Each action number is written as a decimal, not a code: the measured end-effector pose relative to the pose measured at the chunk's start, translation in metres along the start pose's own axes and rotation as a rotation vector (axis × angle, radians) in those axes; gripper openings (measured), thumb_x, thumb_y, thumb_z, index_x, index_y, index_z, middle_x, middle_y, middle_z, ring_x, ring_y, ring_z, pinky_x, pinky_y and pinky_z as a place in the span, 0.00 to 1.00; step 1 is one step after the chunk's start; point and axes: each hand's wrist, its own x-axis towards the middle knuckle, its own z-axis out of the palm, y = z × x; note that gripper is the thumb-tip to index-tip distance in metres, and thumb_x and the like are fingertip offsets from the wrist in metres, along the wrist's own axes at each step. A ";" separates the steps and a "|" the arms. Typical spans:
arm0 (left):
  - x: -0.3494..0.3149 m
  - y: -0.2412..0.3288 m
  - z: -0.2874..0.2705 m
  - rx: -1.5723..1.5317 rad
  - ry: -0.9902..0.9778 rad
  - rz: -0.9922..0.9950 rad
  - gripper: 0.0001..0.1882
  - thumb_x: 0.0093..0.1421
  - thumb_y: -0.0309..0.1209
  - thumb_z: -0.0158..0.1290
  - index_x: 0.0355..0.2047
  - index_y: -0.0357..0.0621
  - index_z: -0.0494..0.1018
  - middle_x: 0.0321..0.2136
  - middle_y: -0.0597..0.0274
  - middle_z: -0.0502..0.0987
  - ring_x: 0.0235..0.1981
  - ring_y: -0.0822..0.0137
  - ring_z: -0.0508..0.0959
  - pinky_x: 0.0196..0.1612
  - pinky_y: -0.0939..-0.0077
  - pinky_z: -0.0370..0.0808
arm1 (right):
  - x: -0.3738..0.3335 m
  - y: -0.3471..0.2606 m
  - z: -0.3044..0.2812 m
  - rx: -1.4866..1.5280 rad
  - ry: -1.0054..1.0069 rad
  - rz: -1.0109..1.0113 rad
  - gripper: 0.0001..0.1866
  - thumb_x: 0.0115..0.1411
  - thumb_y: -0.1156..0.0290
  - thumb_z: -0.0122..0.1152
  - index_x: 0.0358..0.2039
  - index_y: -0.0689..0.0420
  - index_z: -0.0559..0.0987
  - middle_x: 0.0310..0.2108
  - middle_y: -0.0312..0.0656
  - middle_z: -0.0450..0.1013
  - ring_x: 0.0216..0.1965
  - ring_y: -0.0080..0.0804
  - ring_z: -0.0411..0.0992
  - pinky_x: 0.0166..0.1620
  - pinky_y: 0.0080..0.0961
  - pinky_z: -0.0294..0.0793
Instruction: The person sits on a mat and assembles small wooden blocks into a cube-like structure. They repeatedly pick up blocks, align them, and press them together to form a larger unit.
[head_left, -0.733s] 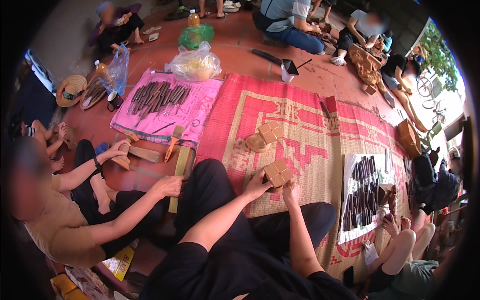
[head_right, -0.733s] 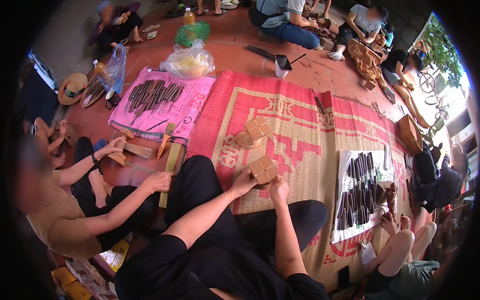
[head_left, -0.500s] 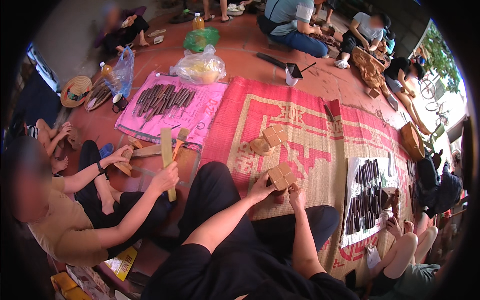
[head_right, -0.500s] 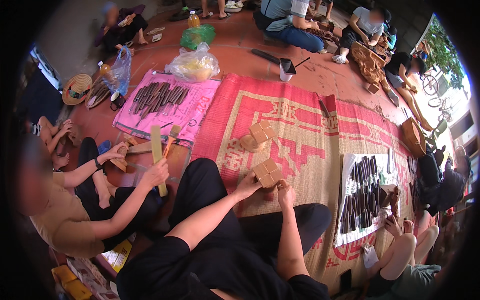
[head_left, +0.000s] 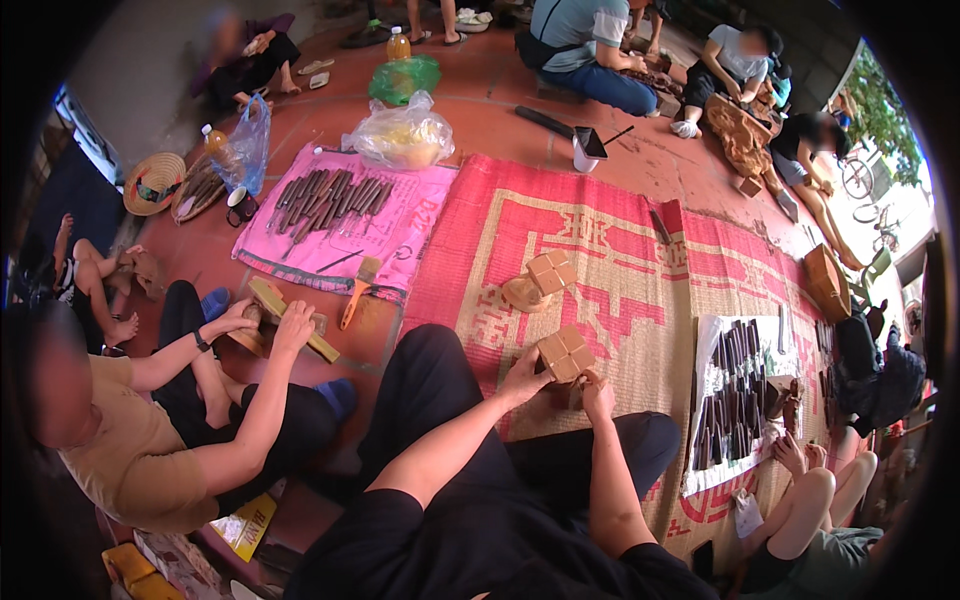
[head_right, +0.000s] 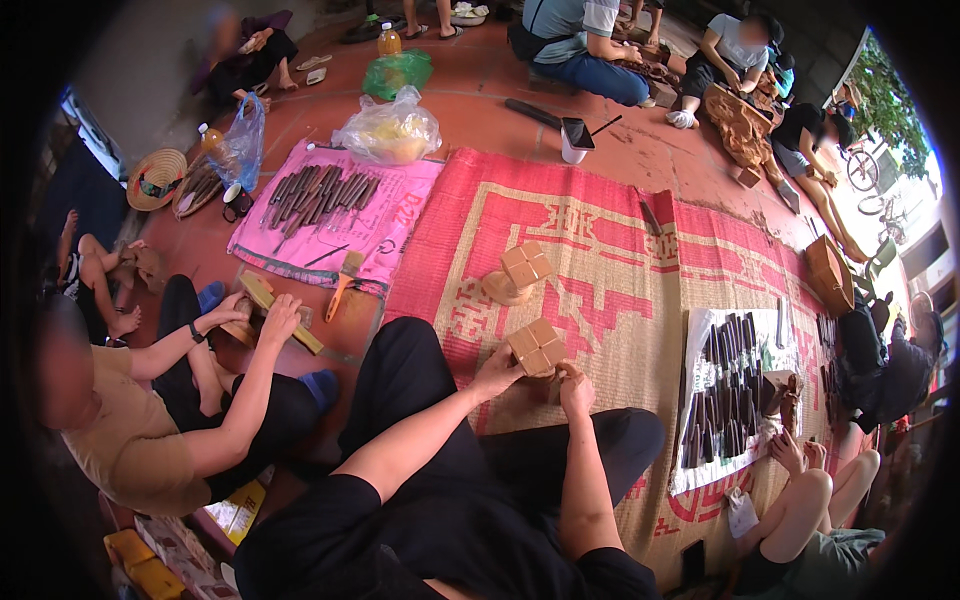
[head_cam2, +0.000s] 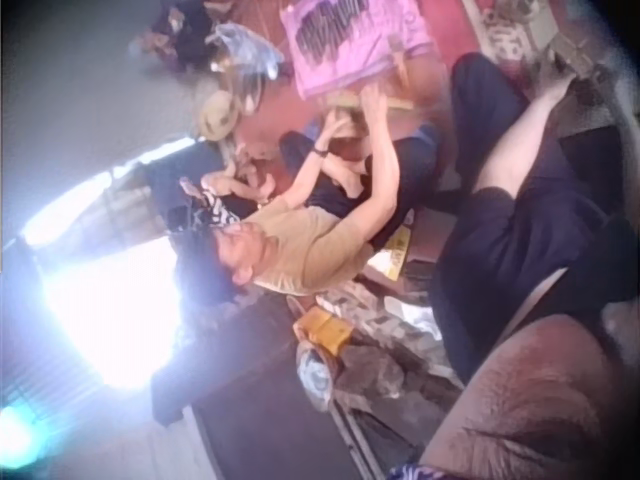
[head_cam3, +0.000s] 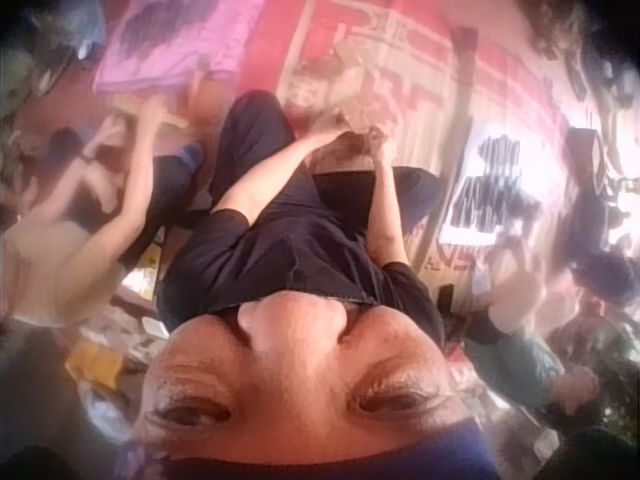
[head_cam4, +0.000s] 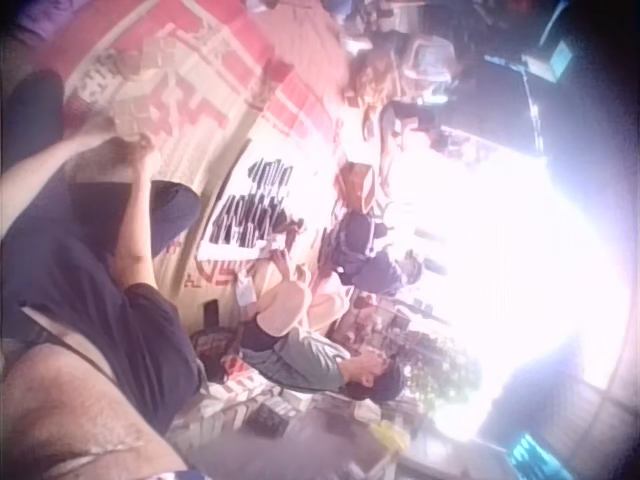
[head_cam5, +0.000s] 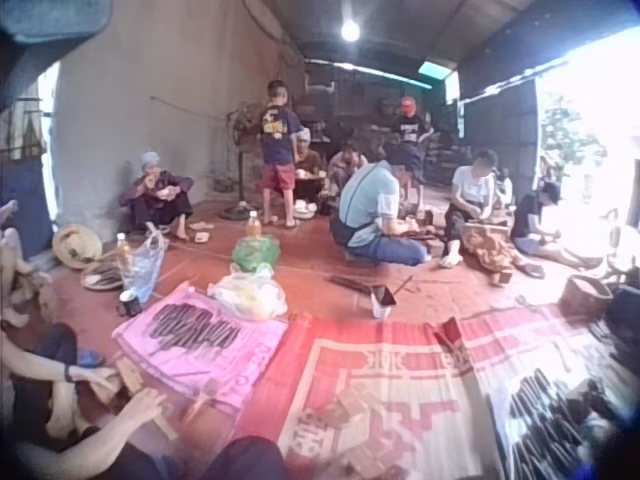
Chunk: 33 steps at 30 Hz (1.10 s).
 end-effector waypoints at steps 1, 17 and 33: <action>-0.001 -0.001 -0.003 0.033 -0.011 0.028 0.41 0.49 0.53 0.55 0.57 0.44 0.55 0.54 0.52 0.61 0.57 0.58 0.60 0.57 0.68 0.56 | 0.008 0.004 0.004 -0.040 0.002 -0.027 0.12 0.53 0.66 0.45 0.33 0.51 0.78 0.26 0.53 0.73 0.32 0.51 0.72 0.36 0.43 0.70; -0.003 0.014 0.001 -0.134 -0.107 -0.006 0.29 0.53 0.46 0.55 0.48 0.40 0.62 0.43 0.62 0.71 0.43 0.72 0.70 0.46 0.75 0.66 | 0.005 0.032 -0.005 0.886 -0.112 0.197 0.23 0.53 0.71 0.46 0.52 0.52 0.67 0.20 0.41 0.71 0.18 0.27 0.70 0.25 0.22 0.70; -0.012 0.046 0.014 -0.246 -0.069 0.055 0.25 0.53 0.32 0.57 0.49 0.40 0.63 0.46 0.63 0.68 0.48 0.71 0.66 0.52 0.74 0.61 | 0.000 0.039 0.013 0.852 0.164 0.215 0.06 0.45 0.78 0.56 0.26 0.57 0.72 0.22 0.35 0.70 0.25 0.27 0.68 0.30 0.24 0.66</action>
